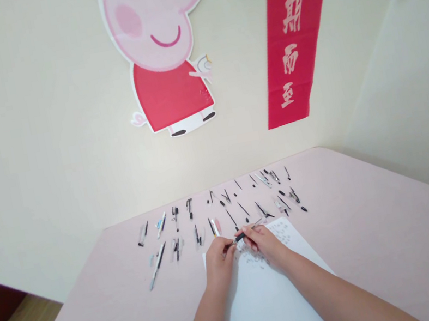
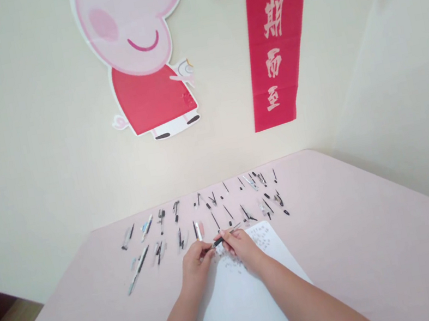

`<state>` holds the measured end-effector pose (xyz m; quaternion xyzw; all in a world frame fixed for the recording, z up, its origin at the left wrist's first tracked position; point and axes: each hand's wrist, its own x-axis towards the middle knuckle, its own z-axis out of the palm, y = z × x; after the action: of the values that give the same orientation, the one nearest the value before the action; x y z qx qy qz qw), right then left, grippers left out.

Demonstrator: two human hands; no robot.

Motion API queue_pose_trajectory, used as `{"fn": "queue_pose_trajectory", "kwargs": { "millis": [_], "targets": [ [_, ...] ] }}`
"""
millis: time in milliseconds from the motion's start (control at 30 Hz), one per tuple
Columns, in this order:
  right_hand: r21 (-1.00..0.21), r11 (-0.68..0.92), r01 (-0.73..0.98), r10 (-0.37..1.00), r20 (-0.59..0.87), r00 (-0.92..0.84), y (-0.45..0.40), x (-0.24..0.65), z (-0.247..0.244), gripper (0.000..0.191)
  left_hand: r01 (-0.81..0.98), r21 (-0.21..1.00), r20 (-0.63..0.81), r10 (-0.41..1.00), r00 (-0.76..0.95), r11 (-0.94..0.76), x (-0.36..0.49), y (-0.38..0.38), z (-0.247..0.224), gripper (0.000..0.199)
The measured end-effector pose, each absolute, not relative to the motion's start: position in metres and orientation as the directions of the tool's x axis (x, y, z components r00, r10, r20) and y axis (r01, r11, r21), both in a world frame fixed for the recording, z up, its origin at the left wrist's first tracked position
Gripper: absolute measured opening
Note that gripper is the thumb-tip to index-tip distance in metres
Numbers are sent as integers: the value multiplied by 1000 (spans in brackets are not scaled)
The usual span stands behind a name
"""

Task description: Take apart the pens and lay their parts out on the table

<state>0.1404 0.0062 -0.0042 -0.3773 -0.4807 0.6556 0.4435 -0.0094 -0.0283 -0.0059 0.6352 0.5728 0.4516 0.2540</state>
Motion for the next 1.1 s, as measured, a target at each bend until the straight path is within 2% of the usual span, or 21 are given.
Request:
{"fn": "queue_pose_trajectory", "kwargs": {
  "millis": [300, 500, 667, 800, 933, 1100],
  "targets": [
    [-970, -130, -206, 948, -61, -313, 7, 140, -7, 47, 521, 824, 297, 953, -64, -222, -8, -28, -8, 8],
    [-950, -160, -267, 949, -73, -308, 3, 139, 0, 42, 477, 856, 282, 954, -105, -201, -8, -26, -9, 9],
    [-890, -135, -436, 986, -77, -148, 10, 145, -3, 27, 435, 881, 261, 958, -122, -184, -9, -25, -10, 11],
    [-866, -87, -492, 995, -102, 3, 20, 154, -8, 26, 274, 950, 206, 958, -199, -148, -9, -23, -9, 17],
    [-913, -44, -406, 998, -61, 29, 21, 157, -9, 25, 49, 994, 111, 957, -270, -102, -11, -21, -9, 27],
    [-988, 39, -148, 998, 46, -45, 17, 153, -6, 25, -150, 984, 33, 934, -355, -92, -16, -19, -11, 30]
  ]
}}
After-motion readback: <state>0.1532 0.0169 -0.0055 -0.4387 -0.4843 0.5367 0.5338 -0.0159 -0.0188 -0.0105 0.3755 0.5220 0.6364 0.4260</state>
